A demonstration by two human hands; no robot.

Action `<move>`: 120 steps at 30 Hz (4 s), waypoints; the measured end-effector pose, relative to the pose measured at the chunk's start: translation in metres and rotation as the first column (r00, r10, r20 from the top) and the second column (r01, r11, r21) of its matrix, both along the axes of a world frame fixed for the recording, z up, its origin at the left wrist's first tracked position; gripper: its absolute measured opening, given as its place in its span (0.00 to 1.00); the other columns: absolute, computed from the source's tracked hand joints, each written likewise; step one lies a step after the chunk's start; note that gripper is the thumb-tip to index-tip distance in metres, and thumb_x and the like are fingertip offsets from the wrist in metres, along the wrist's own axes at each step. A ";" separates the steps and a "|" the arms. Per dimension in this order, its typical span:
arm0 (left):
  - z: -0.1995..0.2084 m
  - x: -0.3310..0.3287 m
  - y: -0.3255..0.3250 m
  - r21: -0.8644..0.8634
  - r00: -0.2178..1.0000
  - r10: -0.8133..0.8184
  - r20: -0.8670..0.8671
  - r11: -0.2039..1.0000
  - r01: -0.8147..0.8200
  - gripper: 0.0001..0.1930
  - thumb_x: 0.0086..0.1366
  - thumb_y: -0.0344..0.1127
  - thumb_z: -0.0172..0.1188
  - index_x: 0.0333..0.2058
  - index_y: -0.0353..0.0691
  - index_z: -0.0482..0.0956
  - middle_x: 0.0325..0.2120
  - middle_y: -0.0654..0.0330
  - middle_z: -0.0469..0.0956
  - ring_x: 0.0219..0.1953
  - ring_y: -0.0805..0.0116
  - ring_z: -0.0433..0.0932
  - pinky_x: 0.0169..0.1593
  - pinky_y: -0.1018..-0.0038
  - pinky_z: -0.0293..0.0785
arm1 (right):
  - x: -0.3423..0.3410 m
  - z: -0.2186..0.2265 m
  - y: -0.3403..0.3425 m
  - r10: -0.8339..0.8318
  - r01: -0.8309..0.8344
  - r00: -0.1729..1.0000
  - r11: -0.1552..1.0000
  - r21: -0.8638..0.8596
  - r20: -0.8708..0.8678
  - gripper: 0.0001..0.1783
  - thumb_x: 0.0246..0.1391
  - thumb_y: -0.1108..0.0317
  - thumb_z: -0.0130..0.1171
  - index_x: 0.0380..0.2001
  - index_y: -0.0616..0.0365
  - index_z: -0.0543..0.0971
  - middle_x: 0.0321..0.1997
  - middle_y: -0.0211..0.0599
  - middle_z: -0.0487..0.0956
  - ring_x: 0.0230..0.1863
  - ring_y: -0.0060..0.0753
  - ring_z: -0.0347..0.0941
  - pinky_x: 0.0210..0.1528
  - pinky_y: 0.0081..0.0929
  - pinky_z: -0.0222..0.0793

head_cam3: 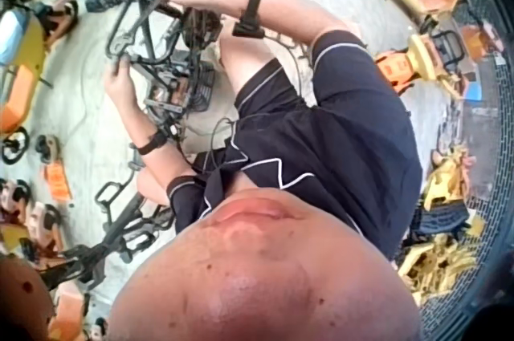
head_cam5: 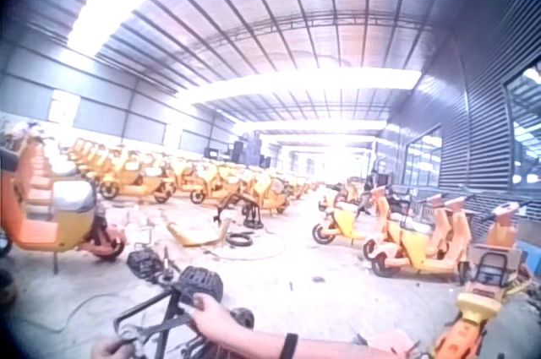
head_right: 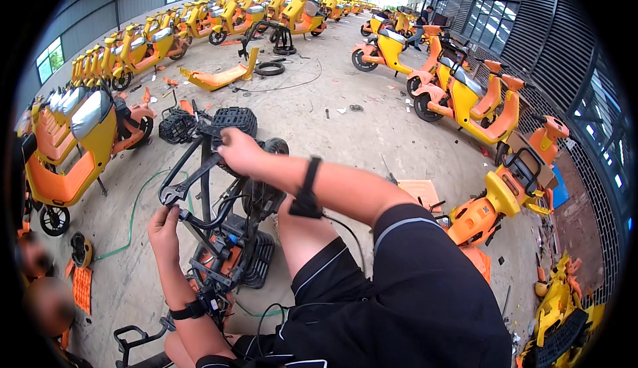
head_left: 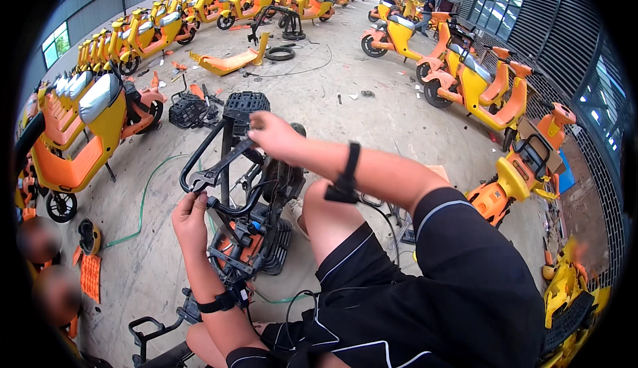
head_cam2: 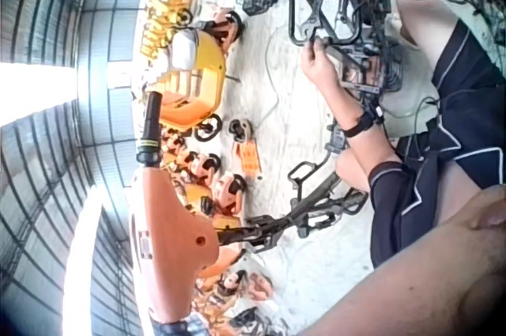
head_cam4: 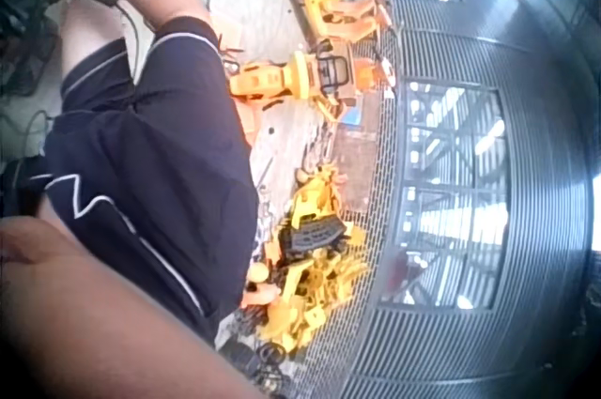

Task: The person attaches a metal frame component to a scooter chassis by hand, then uses a wrench to tighten a bolt on the frame.

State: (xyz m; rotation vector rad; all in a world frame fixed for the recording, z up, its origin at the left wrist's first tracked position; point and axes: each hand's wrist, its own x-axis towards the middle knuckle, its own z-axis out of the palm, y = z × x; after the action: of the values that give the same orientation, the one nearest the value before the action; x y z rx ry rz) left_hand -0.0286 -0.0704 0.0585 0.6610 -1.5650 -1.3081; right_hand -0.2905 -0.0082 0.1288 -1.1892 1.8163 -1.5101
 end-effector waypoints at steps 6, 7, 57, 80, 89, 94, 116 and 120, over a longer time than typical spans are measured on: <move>0.015 -0.032 0.019 -0.068 0.995 -0.070 0.077 0.995 0.075 0.09 0.67 0.31 0.63 0.40 0.29 0.83 0.29 0.65 0.80 0.34 0.78 0.74 0.42 0.77 0.71 | -0.059 0.022 -0.199 0.686 -0.304 0.412 0.724 0.620 -0.599 0.12 0.53 0.65 0.62 0.34 0.65 0.82 0.33 0.47 0.80 0.36 0.45 0.80 0.37 0.42 0.75; 0.010 0.004 0.003 -0.089 0.993 0.025 0.120 0.996 -0.014 0.09 0.67 0.31 0.63 0.40 0.29 0.83 0.29 0.64 0.81 0.35 0.77 0.74 0.42 0.77 0.70 | 0.030 0.041 -0.217 0.695 -0.252 0.420 0.707 0.661 -0.584 0.15 0.52 0.63 0.59 0.37 0.63 0.83 0.38 0.48 0.81 0.39 0.46 0.81 0.40 0.43 0.75; 0.010 0.011 -0.001 -0.065 0.997 0.045 0.059 0.997 -0.042 0.09 0.68 0.31 0.62 0.40 0.30 0.84 0.31 0.64 0.82 0.35 0.77 0.76 0.42 0.77 0.72 | 0.020 0.058 -0.183 0.524 -0.215 -0.293 0.779 0.589 -0.800 0.10 0.44 0.73 0.70 0.33 0.61 0.82 0.33 0.44 0.82 0.36 0.48 0.81 0.38 0.41 0.79; -0.032 -0.003 -0.016 0.046 0.994 -0.060 -0.088 0.997 0.064 0.12 0.67 0.26 0.56 0.47 0.30 0.82 0.35 0.59 0.84 0.36 0.73 0.79 0.42 0.76 0.73 | 0.217 -0.016 0.057 -0.116 -0.876 -0.078 0.482 0.012 -0.990 0.13 0.52 0.57 0.54 0.22 0.53 0.76 0.25 0.32 0.76 0.31 0.40 0.75 0.40 0.37 0.65; -0.014 -0.023 0.001 0.099 0.991 0.062 -0.117 0.994 -0.050 0.14 0.64 0.21 0.56 0.49 0.28 0.81 0.35 0.61 0.83 0.34 0.77 0.77 0.39 0.80 0.72 | 0.092 0.010 0.147 -0.067 -0.756 -0.052 0.655 -0.005 -0.996 0.23 0.53 0.60 0.55 0.48 0.63 0.76 0.61 0.53 0.74 0.63 0.51 0.71 0.66 0.46 0.65; -0.019 -0.014 -0.006 0.119 0.990 0.033 -0.140 0.993 -0.016 0.14 0.67 0.28 0.62 0.49 0.27 0.81 0.38 0.60 0.83 0.38 0.75 0.78 0.43 0.78 0.72 | 0.046 0.019 0.155 0.071 -0.516 0.389 0.843 -0.153 -0.919 0.21 0.49 0.77 0.58 0.49 0.58 0.78 0.58 0.53 0.75 0.56 0.54 0.75 0.56 0.41 0.74; 0.004 -0.018 0.012 -0.046 0.999 -0.034 0.014 0.998 0.034 0.10 0.70 0.32 0.61 0.40 0.30 0.83 0.31 0.64 0.81 0.35 0.77 0.74 0.43 0.77 0.71 | 0.111 0.036 -0.262 0.636 -0.207 0.183 0.771 0.602 -0.750 0.23 0.50 0.57 0.56 0.46 0.57 0.85 0.51 0.46 0.83 0.54 0.45 0.78 0.57 0.41 0.70; -0.012 -0.011 0.000 -0.011 0.994 -0.019 0.103 1.000 0.020 0.07 0.70 0.27 0.57 0.36 0.30 0.81 0.30 0.65 0.80 0.35 0.77 0.75 0.42 0.77 0.71 | 0.219 0.036 -0.225 0.822 -0.423 0.090 0.543 0.726 -0.562 0.25 0.52 0.56 0.60 0.52 0.53 0.82 0.58 0.45 0.79 0.58 0.43 0.75 0.58 0.46 0.69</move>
State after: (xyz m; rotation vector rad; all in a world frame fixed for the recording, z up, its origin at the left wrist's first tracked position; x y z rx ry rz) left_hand -0.0396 -0.0708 0.0461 0.7171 -1.6655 -1.2951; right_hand -0.0711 -0.2336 0.1652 -2.3949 1.4791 0.1901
